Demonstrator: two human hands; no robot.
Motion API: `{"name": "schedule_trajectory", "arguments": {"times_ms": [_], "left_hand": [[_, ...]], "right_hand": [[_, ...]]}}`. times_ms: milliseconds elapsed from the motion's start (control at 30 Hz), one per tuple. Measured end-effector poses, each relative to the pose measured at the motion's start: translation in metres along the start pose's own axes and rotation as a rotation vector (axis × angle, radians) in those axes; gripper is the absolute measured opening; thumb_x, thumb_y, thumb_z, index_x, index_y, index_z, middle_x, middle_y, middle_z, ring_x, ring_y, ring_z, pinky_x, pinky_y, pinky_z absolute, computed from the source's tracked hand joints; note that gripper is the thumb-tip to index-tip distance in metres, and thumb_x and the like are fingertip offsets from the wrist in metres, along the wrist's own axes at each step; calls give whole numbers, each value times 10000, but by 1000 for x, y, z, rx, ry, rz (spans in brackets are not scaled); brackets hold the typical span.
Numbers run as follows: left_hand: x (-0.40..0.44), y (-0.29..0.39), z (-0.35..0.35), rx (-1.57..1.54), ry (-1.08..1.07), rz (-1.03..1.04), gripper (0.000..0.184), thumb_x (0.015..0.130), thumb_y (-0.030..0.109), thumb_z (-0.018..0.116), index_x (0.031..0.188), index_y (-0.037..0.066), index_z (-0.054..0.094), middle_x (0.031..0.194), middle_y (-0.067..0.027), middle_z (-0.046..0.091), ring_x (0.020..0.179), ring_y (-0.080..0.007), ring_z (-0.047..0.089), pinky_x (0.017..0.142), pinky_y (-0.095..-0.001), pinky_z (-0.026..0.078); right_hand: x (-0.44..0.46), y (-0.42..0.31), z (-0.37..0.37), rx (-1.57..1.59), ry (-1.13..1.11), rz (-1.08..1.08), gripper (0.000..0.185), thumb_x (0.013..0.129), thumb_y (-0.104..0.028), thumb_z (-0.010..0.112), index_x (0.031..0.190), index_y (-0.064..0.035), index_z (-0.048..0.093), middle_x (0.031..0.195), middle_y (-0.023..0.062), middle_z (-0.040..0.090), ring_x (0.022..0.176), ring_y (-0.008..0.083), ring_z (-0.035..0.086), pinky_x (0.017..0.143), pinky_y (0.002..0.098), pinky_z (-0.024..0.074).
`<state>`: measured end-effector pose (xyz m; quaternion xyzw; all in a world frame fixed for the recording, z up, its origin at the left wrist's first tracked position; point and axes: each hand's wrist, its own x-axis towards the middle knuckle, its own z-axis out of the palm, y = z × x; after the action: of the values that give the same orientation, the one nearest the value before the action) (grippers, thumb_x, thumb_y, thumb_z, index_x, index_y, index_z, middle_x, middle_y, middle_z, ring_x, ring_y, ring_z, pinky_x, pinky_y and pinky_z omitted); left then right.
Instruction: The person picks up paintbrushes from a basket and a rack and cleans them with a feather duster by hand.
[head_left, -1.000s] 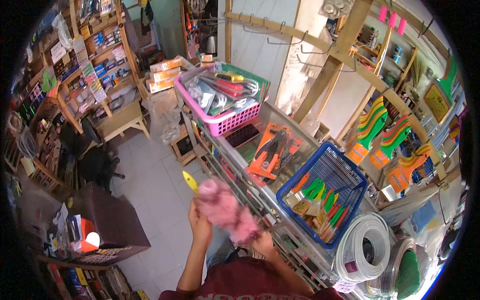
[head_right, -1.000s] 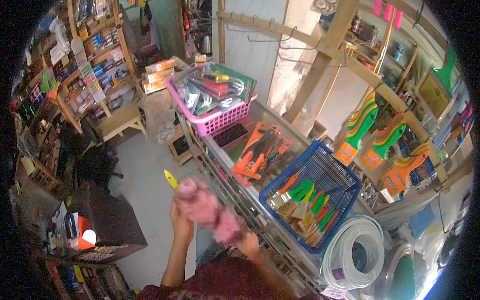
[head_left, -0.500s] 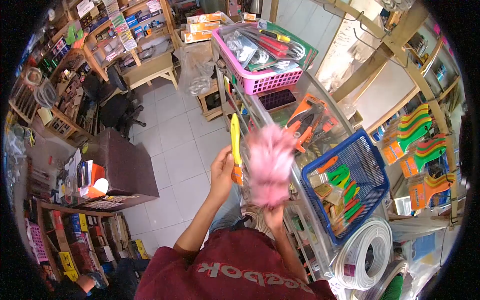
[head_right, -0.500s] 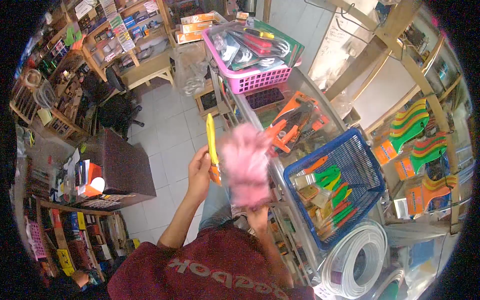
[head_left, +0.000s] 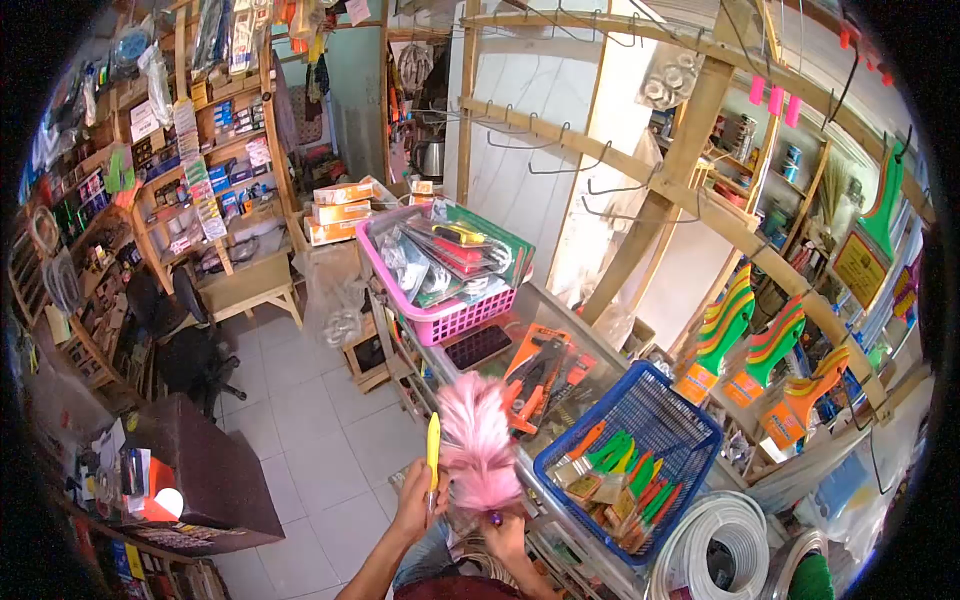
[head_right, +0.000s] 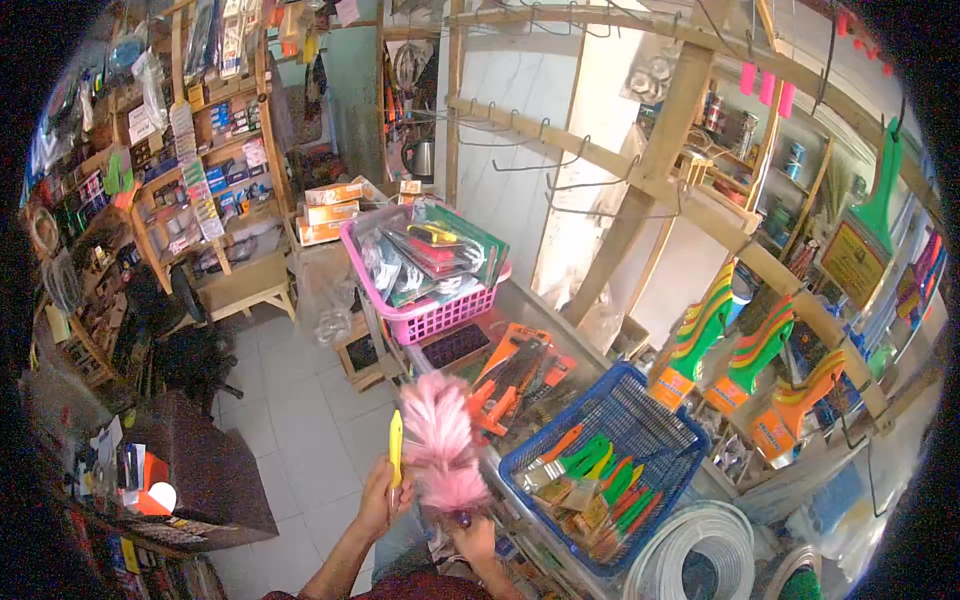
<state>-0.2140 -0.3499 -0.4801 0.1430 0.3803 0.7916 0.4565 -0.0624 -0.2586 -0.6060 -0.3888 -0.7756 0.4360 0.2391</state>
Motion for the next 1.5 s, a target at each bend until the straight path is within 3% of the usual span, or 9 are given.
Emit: {"name": "schedule_trajectory", "arguments": {"times_ms": [100, 267, 433, 533, 667, 767, 1133, 1233, 1500], "left_hand": [[6, -9, 0, 309, 136, 114, 299, 974, 343, 406, 1167, 117, 439, 793, -25, 486, 565, -92, 443, 453, -222, 360], [-1, 22, 9, 228, -114, -23, 348, 989, 281, 384, 1252, 60, 439, 826, -17, 494, 567, -73, 449, 461, -216, 375], [15, 0, -16, -135, -12, -24, 411, 981, 311, 414, 1278, 27, 430, 832, -13, 494, 661, -105, 504, 586, -269, 466], [16, 12, 1, -33, 14, 155, 428, 977, 371, 398, 1254, 49, 450, 881, -10, 521, 817, -129, 561, 710, -304, 492], [25, 10, -3, -36, 21, 210, 467, 980, 379, 371, 1313, 51, 391, 991, -41, 547, 970, -182, 577, 854, -365, 498], [28, 6, -1, -103, 24, 175, 454, 979, 348, 377, 1328, 59, 356, 1167, -81, 528, 1044, -190, 558, 887, -374, 485], [62, 4, -19, -505, -501, 67, 525, 970, 439, 351, 1360, 89, 363, 1145, -53, 545, 1022, -197, 557, 913, -343, 461], [39, 23, 25, -289, 63, -36, 511, 971, 460, 329, 1378, 153, 356, 1063, -36, 563, 950, -145, 568, 868, -324, 485], [48, 5, 9, -243, 4, 25, 532, 970, 457, 331, 1370, 107, 353, 1276, -89, 511, 1121, -204, 542, 901, -395, 477]], "right_hand": [[-4, 6, -8, -57, -30, -311, 241, 701, -152, 662, 892, -7, 653, 839, 203, 644, 800, 345, 637, 705, 394, 494], [-1, 8, -11, -23, -82, 177, 236, 714, -82, 642, 925, 12, 596, 834, 153, 608, 786, 206, 621, 701, 353, 486], [-14, 22, 3, -131, 152, -449, 316, 709, -169, 652, 984, -15, 617, 964, 207, 642, 910, 396, 607, 797, 439, 488], [-17, 16, 1, -157, 28, 38, 230, 775, -114, 594, 964, 16, 605, 865, 197, 664, 789, 318, 654, 685, 424, 489], [-28, 21, 9, 464, 61, -187, 216, 761, -117, 607, 927, 20, 616, 845, 152, 658, 734, 269, 634, 673, 401, 490], [-19, 7, -11, -81, -132, -104, 189, 742, -133, 614, 868, 9, 620, 790, 219, 626, 709, 393, 622, 625, 404, 486], [-16, -4, -7, 63, -1, -44, 203, 752, -164, 636, 843, 14, 603, 742, 206, 614, 635, 378, 604, 579, 412, 474], [-14, 3, -4, 47, -19, -269, 213, 757, -158, 638, 885, 10, 604, 758, 208, 615, 679, 386, 609, 622, 423, 482], [-25, -2, -1, 617, 46, -69, 304, 756, -172, 643, 1006, -2, 608, 963, 230, 623, 960, 369, 595, 851, 443, 445]]}}
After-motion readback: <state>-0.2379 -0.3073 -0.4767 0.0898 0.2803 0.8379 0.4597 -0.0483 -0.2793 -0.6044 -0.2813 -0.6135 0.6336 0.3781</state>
